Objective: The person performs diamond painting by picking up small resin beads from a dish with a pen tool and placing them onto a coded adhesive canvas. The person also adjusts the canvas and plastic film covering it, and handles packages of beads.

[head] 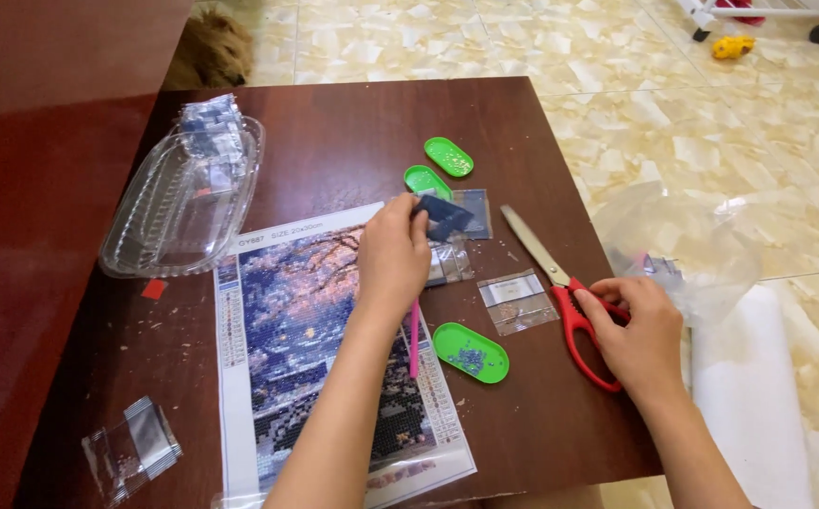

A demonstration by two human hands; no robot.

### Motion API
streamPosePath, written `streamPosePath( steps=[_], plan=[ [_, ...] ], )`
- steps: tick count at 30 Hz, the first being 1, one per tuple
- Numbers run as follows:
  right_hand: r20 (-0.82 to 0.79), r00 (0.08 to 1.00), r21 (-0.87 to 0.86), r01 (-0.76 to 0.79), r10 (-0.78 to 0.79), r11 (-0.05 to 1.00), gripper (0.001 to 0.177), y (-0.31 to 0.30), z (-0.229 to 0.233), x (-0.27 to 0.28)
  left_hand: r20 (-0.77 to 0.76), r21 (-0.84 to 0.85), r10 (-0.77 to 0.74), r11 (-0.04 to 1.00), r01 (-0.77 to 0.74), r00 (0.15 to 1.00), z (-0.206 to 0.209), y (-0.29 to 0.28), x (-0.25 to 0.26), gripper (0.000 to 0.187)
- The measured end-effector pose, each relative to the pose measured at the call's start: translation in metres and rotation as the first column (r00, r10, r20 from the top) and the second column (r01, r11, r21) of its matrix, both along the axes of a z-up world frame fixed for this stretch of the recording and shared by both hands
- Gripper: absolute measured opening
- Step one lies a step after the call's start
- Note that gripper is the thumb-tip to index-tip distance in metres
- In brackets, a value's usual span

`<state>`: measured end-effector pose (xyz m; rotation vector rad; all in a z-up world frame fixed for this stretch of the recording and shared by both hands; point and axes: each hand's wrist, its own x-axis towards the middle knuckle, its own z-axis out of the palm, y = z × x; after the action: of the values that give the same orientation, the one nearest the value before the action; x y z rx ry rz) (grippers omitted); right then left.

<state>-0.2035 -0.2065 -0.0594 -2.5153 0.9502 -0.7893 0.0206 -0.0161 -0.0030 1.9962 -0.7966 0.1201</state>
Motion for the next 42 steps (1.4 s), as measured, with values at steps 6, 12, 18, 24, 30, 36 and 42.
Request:
streamPosePath(
  steps=[6,12,18,24,30,36,42],
  plan=[
    [-0.014,1.0,0.033,0.023,-0.023,0.999,0.019,-0.013,0.012,-0.009,-0.022,-0.072,0.022,0.997,-0.024,1.0,-0.018,-0.034,0.018,0.009],
    [-0.037,0.998,0.084,0.061,-0.058,0.995,0.027,-0.021,0.011,-0.01,0.114,0.112,-0.018,0.994,0.005,0.993,-0.031,-0.065,0.033,0.006],
    [-0.032,0.998,0.093,0.054,-0.051,0.994,0.027,-0.017,0.015,-0.01,0.217,0.257,-0.003,0.965,-0.054,0.976,-0.05,-0.078,0.048,0.013],
    [0.094,0.996,-0.21,0.018,0.002,0.978,0.014,-0.008,0.016,-0.021,0.299,0.077,0.102,0.988,-0.131,0.949,-0.038,-0.045,0.029,0.019],
    [0.24,0.967,-0.098,-0.06,0.082,0.993,0.003,0.085,0.055,-0.025,0.308,-0.046,0.194,0.981,-0.189,0.931,-0.006,0.044,-0.035,0.016],
    [0.198,0.922,-0.178,-0.3,0.333,0.937,0.009,0.12,0.042,-0.003,0.219,-0.038,0.196,0.98,-0.193,0.956,0.001,0.121,-0.074,0.01],
    [-0.088,0.625,-0.307,-0.758,0.776,0.576,0.005,0.114,0.056,0.084,0.211,-0.096,0.237,0.971,-0.221,0.948,0.004,0.171,-0.131,0.008]
  ],
)
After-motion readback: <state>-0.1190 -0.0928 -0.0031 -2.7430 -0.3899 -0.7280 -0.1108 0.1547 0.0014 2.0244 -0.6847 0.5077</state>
